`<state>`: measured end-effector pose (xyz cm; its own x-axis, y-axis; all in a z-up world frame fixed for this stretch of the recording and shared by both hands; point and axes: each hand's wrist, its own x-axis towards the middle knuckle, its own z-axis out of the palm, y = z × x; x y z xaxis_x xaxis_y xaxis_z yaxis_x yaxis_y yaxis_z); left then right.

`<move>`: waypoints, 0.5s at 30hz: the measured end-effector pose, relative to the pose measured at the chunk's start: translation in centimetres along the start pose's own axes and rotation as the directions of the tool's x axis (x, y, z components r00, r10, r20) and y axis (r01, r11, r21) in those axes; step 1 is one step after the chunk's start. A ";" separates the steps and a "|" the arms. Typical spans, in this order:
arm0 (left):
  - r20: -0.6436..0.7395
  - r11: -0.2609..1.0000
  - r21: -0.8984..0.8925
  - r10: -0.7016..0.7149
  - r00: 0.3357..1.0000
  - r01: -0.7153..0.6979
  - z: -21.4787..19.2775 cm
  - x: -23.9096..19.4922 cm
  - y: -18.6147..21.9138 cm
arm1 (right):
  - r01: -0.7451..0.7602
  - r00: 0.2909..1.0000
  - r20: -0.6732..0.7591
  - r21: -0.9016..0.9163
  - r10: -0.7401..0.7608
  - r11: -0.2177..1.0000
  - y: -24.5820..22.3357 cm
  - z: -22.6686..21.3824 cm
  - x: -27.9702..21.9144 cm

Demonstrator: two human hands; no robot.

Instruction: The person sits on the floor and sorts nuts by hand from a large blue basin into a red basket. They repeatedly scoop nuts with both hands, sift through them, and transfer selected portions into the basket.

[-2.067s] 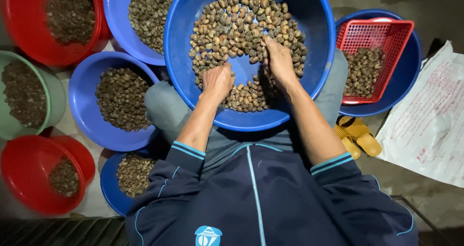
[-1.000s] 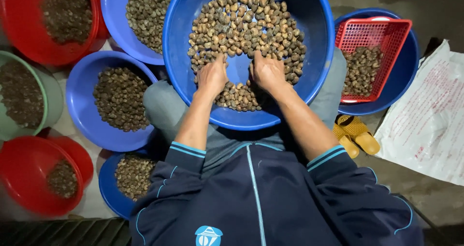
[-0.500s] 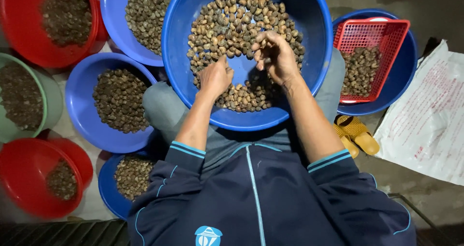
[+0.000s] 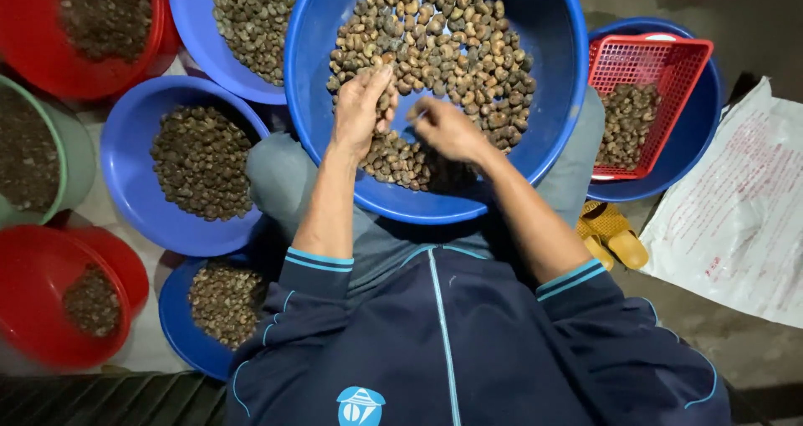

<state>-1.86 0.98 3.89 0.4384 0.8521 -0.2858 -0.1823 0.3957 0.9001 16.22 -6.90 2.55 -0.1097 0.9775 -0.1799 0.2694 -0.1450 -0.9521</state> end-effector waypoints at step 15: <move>-0.069 0.740 0.673 0.059 0.996 0.003 -1.8 -0.5 -1.3 | 0.033 0.903 0.315 -0.731 0.294 0.681 4.5 4.1 0.7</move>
<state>-3.38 0.65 2.29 0.3649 0.8956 -0.2545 0.4589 0.0648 0.8861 13.41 -7.51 -2.85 -0.3207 0.7916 -0.5201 0.8796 0.0453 -0.4735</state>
